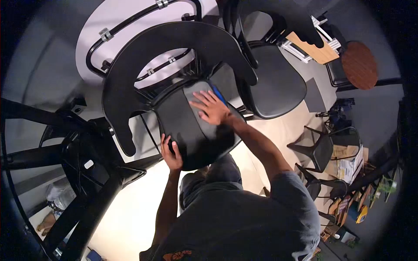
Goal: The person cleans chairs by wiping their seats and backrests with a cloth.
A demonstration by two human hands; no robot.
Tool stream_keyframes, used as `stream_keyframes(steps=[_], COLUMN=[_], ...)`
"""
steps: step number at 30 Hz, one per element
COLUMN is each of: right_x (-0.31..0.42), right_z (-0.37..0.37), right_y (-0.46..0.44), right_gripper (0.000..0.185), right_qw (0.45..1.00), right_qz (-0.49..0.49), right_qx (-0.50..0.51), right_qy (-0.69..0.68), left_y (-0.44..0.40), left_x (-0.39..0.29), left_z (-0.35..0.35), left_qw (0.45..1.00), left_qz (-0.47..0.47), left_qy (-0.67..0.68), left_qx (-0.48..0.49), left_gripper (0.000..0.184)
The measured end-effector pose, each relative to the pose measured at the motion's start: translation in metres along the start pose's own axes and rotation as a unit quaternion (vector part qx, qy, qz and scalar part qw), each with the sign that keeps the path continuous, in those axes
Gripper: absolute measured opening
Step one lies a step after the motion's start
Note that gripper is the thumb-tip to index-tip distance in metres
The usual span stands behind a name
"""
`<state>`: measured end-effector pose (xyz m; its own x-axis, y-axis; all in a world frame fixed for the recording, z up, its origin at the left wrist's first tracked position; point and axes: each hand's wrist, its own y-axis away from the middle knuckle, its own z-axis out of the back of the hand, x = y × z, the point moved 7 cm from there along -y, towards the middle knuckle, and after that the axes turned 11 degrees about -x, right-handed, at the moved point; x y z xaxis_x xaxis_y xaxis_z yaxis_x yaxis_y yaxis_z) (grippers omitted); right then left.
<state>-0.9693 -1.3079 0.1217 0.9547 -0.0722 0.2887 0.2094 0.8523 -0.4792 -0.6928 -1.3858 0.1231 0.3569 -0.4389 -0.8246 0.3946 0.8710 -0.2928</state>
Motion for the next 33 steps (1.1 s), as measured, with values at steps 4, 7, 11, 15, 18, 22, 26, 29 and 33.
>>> stream_keyframes(steps=[4, 7, 11, 15, 18, 22, 26, 29, 33], right_x=[-0.048, -0.010, 0.069, 0.123, 0.139, 0.141, 0.119, 0.058, -0.004], right_z=[-0.034, -0.054, -0.099, -0.132, -0.105, -0.056, -0.001, 0.024, -0.013], right_y=[-0.057, -0.079, -0.103, -0.117, -0.092, -0.008, 0.070, 0.047, -0.010], right_gripper=[0.057, 0.048, 0.042, 0.049, 0.055, 0.064, 0.064, 0.065, 0.068], right_qw=[0.979, 0.959, 0.988, 0.993, 0.999, 0.998, 0.969, 0.983, 0.998], right_qz=[-0.169, -0.191, -0.111, -0.095, -0.030, 0.028, 0.080, 0.091, -0.023], right_qx=[-0.115, -0.151, -0.089, 0.055, -0.038, 0.010, 0.171, 0.134, 0.059], right_qy=[0.017, 0.146, 0.067, -0.040, -0.020, -0.053, -0.161, -0.090, 0.025], left_y=[0.002, 0.000, 0.002, 0.012, 0.016, 0.020, 0.019, 0.015, 0.012], left_x=[0.003, -0.002, -0.002, 0.025, 0.029, 0.028, 0.023, 0.022, 0.014], left_z=[-0.002, 0.000, -0.003, -0.002, 0.005, 0.013, 0.011, 0.010, 0.010], left_qw=[1.000, 1.000, 1.000, 0.998, 0.998, 0.995, 0.990, 0.992, 0.994], left_qz=[0.021, 0.009, 0.008, 0.064, 0.036, 0.014, 0.006, 0.026, 0.048], left_qy=[0.006, -0.011, -0.021, -0.013, 0.018, 0.068, 0.102, 0.089, 0.070], left_qx=[0.004, -0.006, -0.005, 0.019, -0.038, -0.073, -0.093, -0.083, -0.075], left_gripper=[0.037, 0.036, 0.033, 0.031, 0.025, 0.019, 0.016, 0.015, 0.018])
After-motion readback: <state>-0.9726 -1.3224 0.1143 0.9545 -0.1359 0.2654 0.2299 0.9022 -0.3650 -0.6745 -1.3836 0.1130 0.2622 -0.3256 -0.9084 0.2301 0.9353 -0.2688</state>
